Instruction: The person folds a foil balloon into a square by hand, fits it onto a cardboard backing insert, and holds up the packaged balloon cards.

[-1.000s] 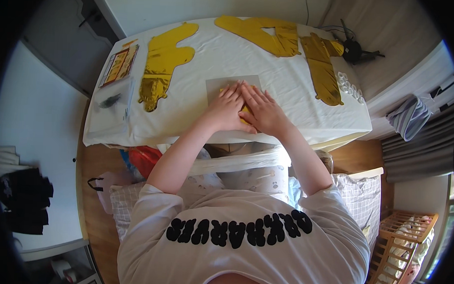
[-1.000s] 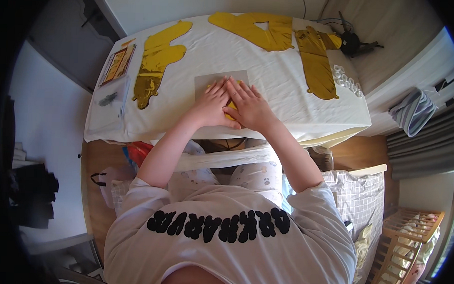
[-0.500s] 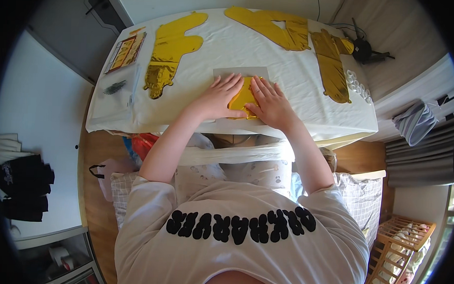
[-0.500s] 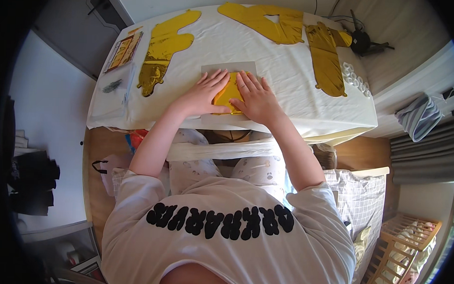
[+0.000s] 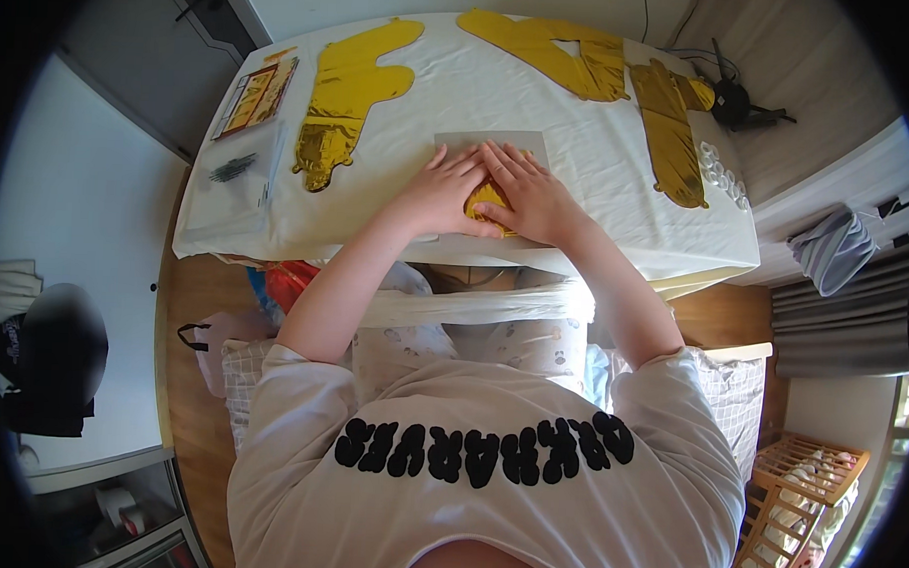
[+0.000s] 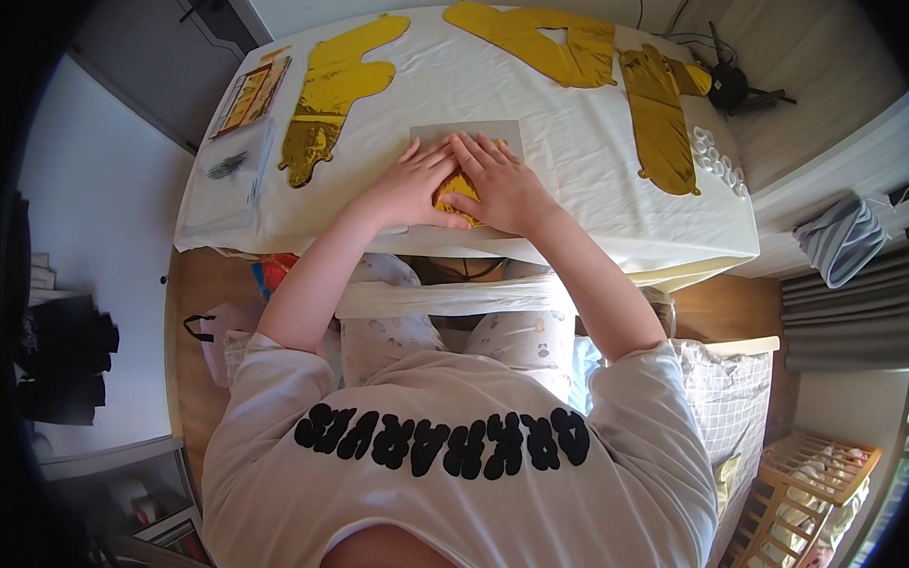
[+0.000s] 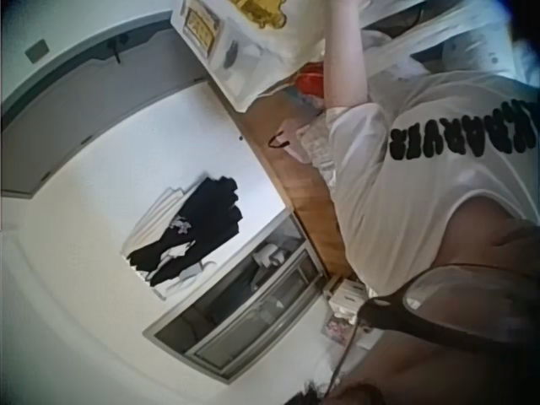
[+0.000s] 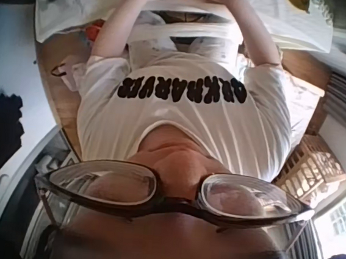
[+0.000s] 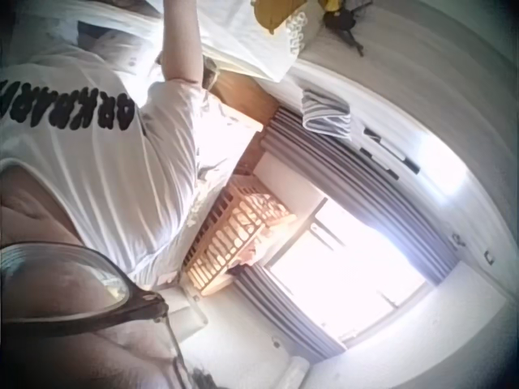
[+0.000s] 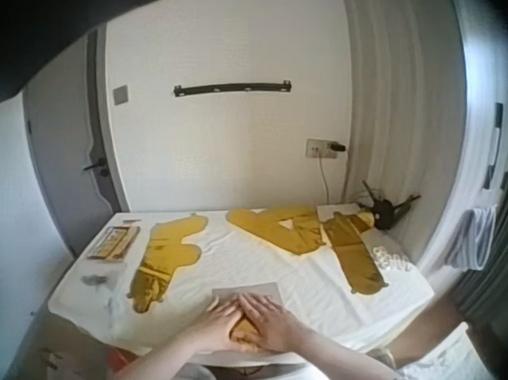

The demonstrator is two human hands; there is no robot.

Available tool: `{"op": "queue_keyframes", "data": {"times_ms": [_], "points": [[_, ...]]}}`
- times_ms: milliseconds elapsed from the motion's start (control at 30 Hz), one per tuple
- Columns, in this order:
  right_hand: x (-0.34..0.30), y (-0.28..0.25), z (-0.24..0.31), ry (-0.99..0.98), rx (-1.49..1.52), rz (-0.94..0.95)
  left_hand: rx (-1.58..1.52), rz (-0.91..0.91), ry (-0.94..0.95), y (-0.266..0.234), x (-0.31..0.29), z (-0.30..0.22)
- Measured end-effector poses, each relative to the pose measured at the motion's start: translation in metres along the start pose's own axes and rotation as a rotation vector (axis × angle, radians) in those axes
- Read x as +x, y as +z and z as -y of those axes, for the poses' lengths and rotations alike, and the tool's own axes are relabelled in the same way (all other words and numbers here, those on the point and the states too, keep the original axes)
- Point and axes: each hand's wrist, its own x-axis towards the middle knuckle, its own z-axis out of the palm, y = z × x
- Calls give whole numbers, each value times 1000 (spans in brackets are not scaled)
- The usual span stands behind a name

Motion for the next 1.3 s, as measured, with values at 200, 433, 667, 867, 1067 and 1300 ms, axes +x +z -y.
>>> {"op": "queue_keyframes", "data": {"times_ms": [200, 433, 667, 867, 1067, 1300], "points": [[0, 8, -2, 1, 49, 17, -6, -52, 4, 5, -3, 3], [-1, 9, -2, -3, 2, 31, -280, -243, -38, -34, 18, 15], [-1, 12, -9, -27, -26, 45, -506, -327, 374, 3, 46, 11], [-3, 7, -18, -14, 332, 2, -342, -245, 323, 13, 48, 9], [-8, 9, -33, 319, 1445, -181, -60, -228, 267, 20, 51, 3], [-70, -20, 1, 127, 362, -469, 40, 11, 238, 10, 54, 4]]}}
